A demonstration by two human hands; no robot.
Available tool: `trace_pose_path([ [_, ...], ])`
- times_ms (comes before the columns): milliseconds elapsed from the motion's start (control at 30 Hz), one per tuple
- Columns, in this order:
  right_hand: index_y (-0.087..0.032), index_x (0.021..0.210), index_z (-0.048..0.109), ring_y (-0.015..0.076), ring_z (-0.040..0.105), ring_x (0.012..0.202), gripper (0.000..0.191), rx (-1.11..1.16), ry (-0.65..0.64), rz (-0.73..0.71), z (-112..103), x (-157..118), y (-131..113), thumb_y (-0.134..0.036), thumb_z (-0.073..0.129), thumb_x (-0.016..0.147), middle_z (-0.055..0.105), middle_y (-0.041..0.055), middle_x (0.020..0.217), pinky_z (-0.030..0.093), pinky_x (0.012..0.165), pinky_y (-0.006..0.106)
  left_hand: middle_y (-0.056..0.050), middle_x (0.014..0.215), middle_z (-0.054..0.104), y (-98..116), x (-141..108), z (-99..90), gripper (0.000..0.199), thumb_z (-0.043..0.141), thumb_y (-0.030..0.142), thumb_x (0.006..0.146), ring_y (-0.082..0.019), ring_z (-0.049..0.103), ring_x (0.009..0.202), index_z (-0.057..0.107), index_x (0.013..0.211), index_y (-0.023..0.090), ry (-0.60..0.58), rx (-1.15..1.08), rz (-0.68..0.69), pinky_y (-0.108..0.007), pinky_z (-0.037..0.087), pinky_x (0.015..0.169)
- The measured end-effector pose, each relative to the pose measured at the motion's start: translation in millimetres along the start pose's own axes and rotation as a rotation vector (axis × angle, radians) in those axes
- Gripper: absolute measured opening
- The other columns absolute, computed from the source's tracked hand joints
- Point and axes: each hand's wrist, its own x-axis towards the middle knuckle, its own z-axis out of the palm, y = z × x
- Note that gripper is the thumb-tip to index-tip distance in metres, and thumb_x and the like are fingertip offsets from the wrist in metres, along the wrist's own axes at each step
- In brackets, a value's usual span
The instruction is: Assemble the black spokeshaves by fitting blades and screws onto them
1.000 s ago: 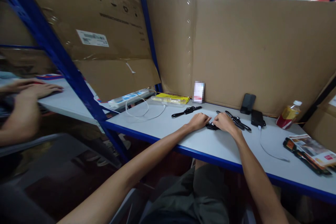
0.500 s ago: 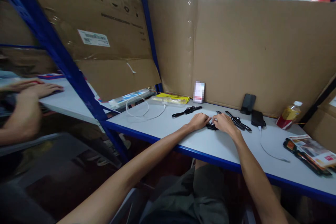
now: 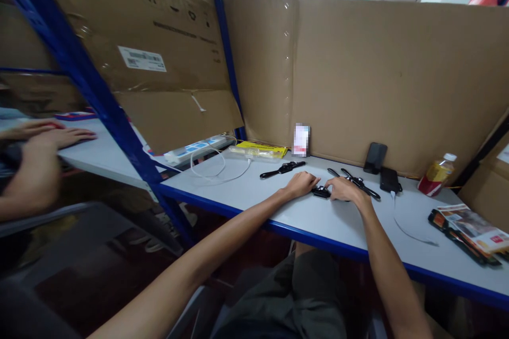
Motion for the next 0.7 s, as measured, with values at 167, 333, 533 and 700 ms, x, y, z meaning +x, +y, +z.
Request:
trace_pose_path([
  [167, -0.028, 0.110, 0.078, 0.0157, 0.062, 0.072, 0.040, 0.020, 0.024, -0.020, 1.2, 0.2, 1.5, -0.019, 0.071, 0.071, 0.068, -0.0024, 0.073, 0.040, 0.066, 0.025, -0.016, 0.099, 0.076, -3.6, 1.0, 3.8, 0.051, 0.037, 0.047, 0.106, -0.026, 0.071, 0.095, 0.077, 0.093, 0.018, 0.017, -0.005, 0.027, -0.032, 0.042, 0.078],
  [333, -0.027, 0.101, 0.079, 0.0150, 0.060, 0.070, 0.029, 0.010, 0.038, -0.017, 2.2, 1.5, 3.3, -0.020, 0.073, 0.073, 0.068, -0.0024, 0.074, 0.039, 0.065, 0.024, -0.012, 0.104, 0.075, -5.4, -1.9, 6.1, 0.045, 0.034, 0.043, 0.107, -0.024, 0.069, 0.099, 0.072, 0.104, 0.021, 0.062, 0.036, 0.235, -0.030, 0.042, 0.082],
  [533, -0.026, 0.103, 0.079, 0.0167, 0.062, 0.076, 0.030, -0.005, 0.048, -0.012, -1.8, -0.6, -1.7, -0.017, 0.075, 0.074, 0.071, 0.0005, 0.082, 0.039, 0.066, 0.023, -0.010, 0.105, 0.073, -3.2, -3.8, 4.8, 0.037, 0.035, 0.037, 0.107, -0.023, 0.069, 0.096, 0.068, 0.107, 0.021, 0.052, 0.037, 0.287, -0.029, 0.043, 0.083],
  [700, -0.025, 0.105, 0.080, 0.0175, 0.063, 0.075, 0.034, -0.010, 0.050, 0.001, -3.7, -2.8, -4.9, -0.016, 0.077, 0.073, 0.073, 0.0010, 0.080, 0.039, 0.066, 0.024, -0.010, 0.105, 0.073, -2.3, -4.1, 3.1, 0.039, 0.034, 0.037, 0.107, -0.023, 0.068, 0.099, 0.069, 0.104, 0.021, 0.030, 0.016, 0.281, -0.029, 0.043, 0.084],
])
